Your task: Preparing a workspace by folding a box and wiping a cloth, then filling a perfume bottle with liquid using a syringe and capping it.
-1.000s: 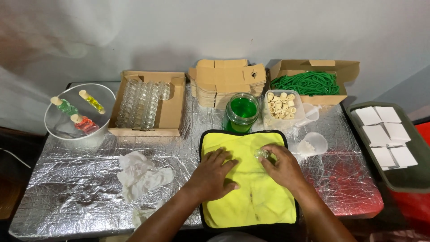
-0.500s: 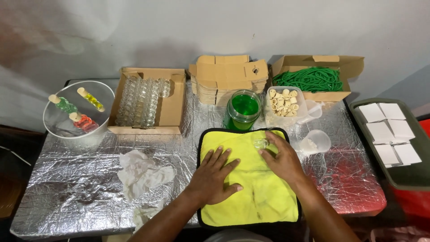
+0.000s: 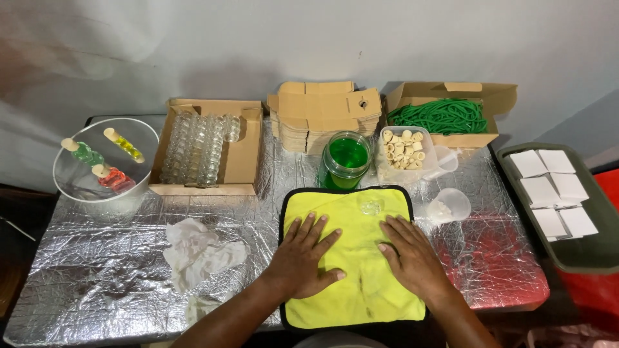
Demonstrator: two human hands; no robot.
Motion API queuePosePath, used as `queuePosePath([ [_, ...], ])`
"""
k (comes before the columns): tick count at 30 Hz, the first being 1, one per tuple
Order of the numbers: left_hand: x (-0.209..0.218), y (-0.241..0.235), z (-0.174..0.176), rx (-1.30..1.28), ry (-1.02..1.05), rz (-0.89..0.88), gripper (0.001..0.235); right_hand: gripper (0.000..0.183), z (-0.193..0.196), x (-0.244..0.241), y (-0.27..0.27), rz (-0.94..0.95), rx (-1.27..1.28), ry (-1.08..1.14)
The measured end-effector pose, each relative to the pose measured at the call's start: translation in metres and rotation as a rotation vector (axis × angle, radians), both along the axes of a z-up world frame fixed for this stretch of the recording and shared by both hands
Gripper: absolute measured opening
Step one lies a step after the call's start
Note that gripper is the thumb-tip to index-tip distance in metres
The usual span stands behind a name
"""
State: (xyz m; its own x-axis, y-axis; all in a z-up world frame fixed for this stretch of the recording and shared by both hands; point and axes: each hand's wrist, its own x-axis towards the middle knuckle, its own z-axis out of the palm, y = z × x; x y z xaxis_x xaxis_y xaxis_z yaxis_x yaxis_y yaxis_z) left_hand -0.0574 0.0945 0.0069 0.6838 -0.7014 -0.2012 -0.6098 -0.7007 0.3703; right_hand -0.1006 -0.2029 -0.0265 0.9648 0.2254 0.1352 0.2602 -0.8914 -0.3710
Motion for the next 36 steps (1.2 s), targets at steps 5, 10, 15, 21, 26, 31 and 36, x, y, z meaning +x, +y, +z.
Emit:
queuePosePath([
  [5,0.001,0.006,-0.014,-0.114,-0.204,-0.059,0.091,0.063,0.014,0.004,0.001,-0.047,-0.098,0.259],
  [10,0.003,0.003,0.004,-0.035,-0.084,-0.061,0.092,0.063,0.015,0.003,0.0,-0.045,-0.057,0.25],
  [15,0.015,-0.013,0.006,-0.189,-0.155,-0.057,0.08,0.063,0.014,0.002,0.001,-0.054,-0.031,0.241],
  [21,0.035,-0.053,0.01,-0.441,-0.099,0.053,0.066,0.061,0.017,-0.002,-0.002,-0.021,-0.005,0.205],
  [26,0.043,-0.065,-0.019,-0.595,-0.124,0.129,0.058,0.039,0.061,-0.011,-0.02,-0.004,0.258,0.07],
  [31,0.044,-0.056,-0.014,-0.791,-0.12,0.081,0.041,0.018,0.092,0.038,-0.084,-0.189,0.309,-0.396],
  [36,0.043,-0.054,-0.017,-0.858,-0.088,0.091,0.036,0.031,0.102,0.095,-0.118,-0.489,0.319,-0.251],
])
